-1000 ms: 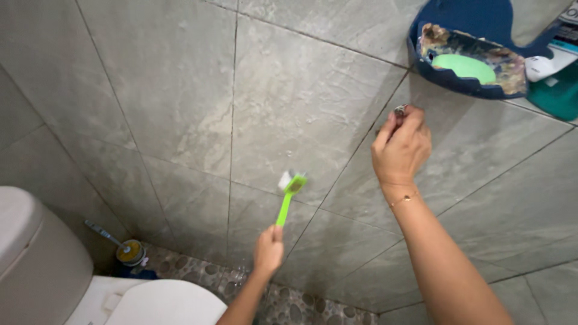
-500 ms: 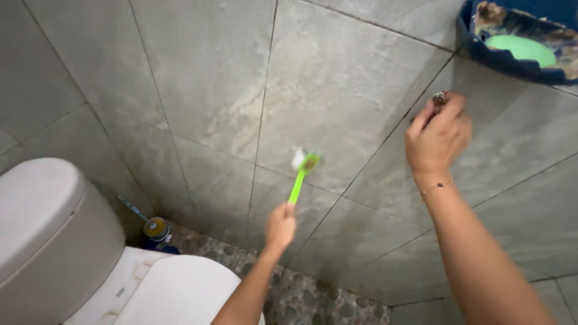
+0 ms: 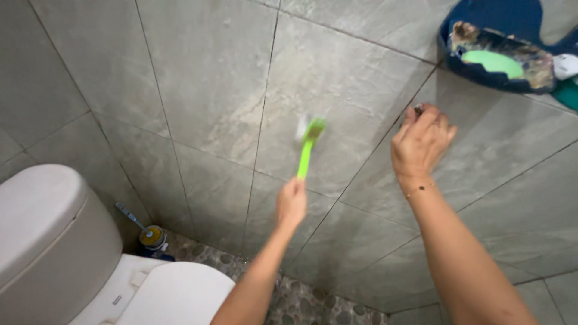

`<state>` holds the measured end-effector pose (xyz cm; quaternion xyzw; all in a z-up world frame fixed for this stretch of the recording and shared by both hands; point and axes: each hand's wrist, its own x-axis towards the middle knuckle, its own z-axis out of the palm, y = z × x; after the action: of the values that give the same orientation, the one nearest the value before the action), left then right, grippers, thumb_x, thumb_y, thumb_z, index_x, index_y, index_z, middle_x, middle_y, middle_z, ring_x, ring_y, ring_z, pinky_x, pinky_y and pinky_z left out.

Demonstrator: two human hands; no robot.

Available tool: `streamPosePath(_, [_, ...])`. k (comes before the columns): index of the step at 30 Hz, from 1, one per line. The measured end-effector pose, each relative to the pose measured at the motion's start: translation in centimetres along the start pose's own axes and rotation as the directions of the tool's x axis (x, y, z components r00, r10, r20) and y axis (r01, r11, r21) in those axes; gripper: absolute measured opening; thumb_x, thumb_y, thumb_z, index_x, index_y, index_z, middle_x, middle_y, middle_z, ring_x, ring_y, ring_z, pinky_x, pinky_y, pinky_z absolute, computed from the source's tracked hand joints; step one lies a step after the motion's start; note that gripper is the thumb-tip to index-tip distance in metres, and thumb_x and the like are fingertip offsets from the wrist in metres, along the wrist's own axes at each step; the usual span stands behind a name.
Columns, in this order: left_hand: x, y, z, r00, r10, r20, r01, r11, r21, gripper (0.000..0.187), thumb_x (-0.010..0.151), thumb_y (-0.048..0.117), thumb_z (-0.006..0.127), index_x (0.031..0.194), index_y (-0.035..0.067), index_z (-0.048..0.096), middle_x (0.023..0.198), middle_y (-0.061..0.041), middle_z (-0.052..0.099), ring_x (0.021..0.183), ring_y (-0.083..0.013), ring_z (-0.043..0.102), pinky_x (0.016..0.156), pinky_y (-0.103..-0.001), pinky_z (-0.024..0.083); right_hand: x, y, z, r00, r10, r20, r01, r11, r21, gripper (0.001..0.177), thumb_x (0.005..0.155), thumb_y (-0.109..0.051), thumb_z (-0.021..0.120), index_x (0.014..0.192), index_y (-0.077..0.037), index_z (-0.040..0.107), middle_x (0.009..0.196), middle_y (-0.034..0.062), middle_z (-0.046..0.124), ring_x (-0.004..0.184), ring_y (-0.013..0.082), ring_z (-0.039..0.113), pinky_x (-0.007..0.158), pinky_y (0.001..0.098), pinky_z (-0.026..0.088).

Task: The person scrubs the tiled bathroom wall using a green scrub brush and water from a bucket. They repeatedly dip the brush into the water and scrub different sections of the wall, occasionally using their hand to wipe the surface.

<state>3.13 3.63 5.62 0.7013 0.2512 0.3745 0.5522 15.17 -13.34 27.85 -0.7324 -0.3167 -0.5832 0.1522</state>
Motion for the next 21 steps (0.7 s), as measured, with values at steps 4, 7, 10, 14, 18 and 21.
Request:
streamPosePath(4, [5.8, 2.9, 1.2, 0.990, 0.138, -0.015, -0.138, 0.990, 0.031, 0.040, 0.104, 0.034, 0.049, 0.084, 0.001, 0.060, 0.079, -0.025, 0.063, 0.076, -0.0471, 0.060, 0.061, -0.053, 0.043, -1.0, 0.1, -0.3, 1.000, -0.002, 0.007, 0.002, 0.999, -0.034, 0.021, 0.110, -0.013, 0.069, 0.115, 0.003, 0.057, 0.102, 0.0156, 0.069, 0.097, 0.0351, 0.061, 0.086, 0.0490, 0.040])
streamPosePath(7, [3.1, -1.4, -0.5, 0.976, 0.192, -0.106, -0.193, 0.981, -0.002, 0.034, 0.101, 0.028, 0.052, 0.085, 0.000, 0.061, 0.082, -0.026, 0.063, 0.072, -0.0425, 0.061, 0.062, -0.049, 0.046, -0.1, 0.3, 0.4, 1.000, -0.001, -0.014, 0.001, 0.999, -0.032, 0.022, 0.109, -0.013, 0.069, 0.115, 0.004, 0.056, 0.102, 0.0151, 0.068, 0.098, 0.0350, 0.061, 0.088, 0.0492, 0.040])
streamPosePath(10, [-3.8, -7.4, -2.7, 0.962, -0.273, 0.031, 0.273, 0.962, 0.006, 0.036, 0.101, 0.030, 0.050, 0.085, 0.001, 0.063, 0.076, -0.024, 0.063, 0.073, -0.0280, 0.061, 0.070, -0.045, 0.047, -0.2, 0.3, 0.4, 1.000, 0.015, -0.009, -0.015, 1.000, -0.008, 0.021, 0.110, -0.012, 0.070, 0.114, 0.003, 0.056, 0.103, 0.0147, 0.068, 0.099, 0.0351, 0.061, 0.088, 0.0495, 0.039])
streamPosePath(14, [0.4, -5.8, -1.7, 0.976, -0.215, -0.033, 0.215, 0.976, 0.017, 0.037, 0.100, 0.032, 0.049, 0.085, 0.000, 0.062, 0.080, -0.025, 0.065, 0.074, -0.0379, 0.064, 0.067, -0.049, 0.045, -0.3, 0.5, 0.7, 1.000, 0.007, -0.029, -0.008, 0.999, -0.035, 0.022, 0.110, -0.014, 0.070, 0.114, 0.002, 0.055, 0.100, 0.0153, 0.068, 0.098, 0.0350, 0.061, 0.089, 0.0497, 0.039])
streamPosePath(18, [10.3, -2.1, -1.2, 0.986, 0.059, -0.155, -0.085, 0.982, -0.167, 0.049, 0.107, 0.034, 0.049, 0.073, 0.000, 0.056, 0.058, -0.014, 0.050, 0.055, -0.0251, 0.049, 0.054, -0.045, 0.038, -1.3, 0.5, 0.5, 1.000, 0.023, -0.006, -0.023, 0.999, -0.022, 0.021, 0.111, -0.014, 0.069, 0.117, 0.002, 0.056, 0.098, 0.0164, 0.068, 0.098, 0.0357, 0.060, 0.090, 0.0495, 0.039])
streamPosePath(21, [8.6, -4.6, -1.8, 0.988, -0.107, -0.110, 0.068, 0.947, -0.313, 0.046, 0.105, 0.033, 0.048, 0.072, 0.002, 0.057, 0.057, -0.005, 0.048, 0.053, -0.0181, 0.048, 0.050, -0.041, 0.037, -0.3, 0.8, 0.9, 1.000, 0.019, -0.015, -0.019, 1.000, -0.013, 0.020, 0.109, -0.012, 0.068, 0.115, 0.002, 0.055, 0.102, 0.0140, 0.069, 0.101, 0.0356, 0.062, 0.089, 0.0517, 0.037])
